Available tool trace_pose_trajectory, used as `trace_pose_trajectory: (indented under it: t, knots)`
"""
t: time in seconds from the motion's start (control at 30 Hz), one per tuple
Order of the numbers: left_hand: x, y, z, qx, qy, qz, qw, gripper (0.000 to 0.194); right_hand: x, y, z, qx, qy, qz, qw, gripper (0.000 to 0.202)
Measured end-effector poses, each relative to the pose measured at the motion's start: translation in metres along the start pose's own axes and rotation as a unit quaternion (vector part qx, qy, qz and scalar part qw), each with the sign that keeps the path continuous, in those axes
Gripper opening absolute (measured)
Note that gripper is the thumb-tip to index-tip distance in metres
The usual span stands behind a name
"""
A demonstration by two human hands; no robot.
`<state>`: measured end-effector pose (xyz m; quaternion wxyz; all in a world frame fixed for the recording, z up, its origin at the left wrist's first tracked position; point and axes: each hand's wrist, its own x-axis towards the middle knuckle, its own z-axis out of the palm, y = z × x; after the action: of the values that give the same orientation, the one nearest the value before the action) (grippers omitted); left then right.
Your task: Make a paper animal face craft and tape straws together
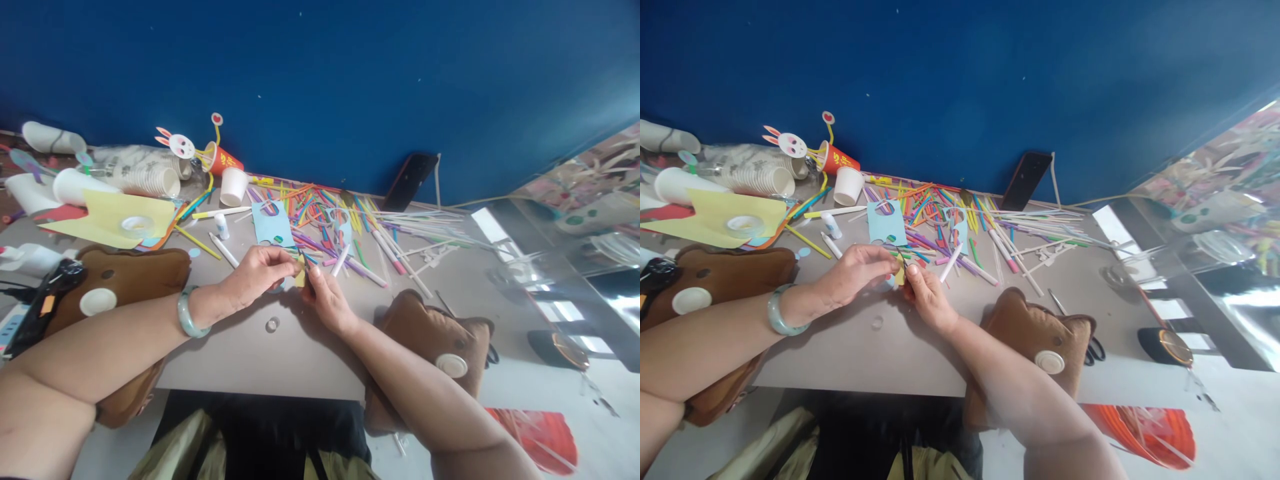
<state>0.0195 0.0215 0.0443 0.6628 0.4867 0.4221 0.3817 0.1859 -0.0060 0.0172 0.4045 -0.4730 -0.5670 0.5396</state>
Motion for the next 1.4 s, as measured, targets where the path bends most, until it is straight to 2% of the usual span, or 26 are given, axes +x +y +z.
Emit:
trace_pose_trajectory:
  t: [0.83,1.4]
  knots:
    - [-0.0017,0.0009,-0.0008,0.012,-0.013,0.013,1.000,0.016,0.0011,0.0019,-0.0011,0.009,0.002,-0.007,1.000,0.062]
    - [-0.0023,0.0053,-0.0024,0.071,-0.007,0.040,0.997,0.014,0.0007,-0.0017,-0.0021,0.022,-0.012,-0.007,1.000,0.061]
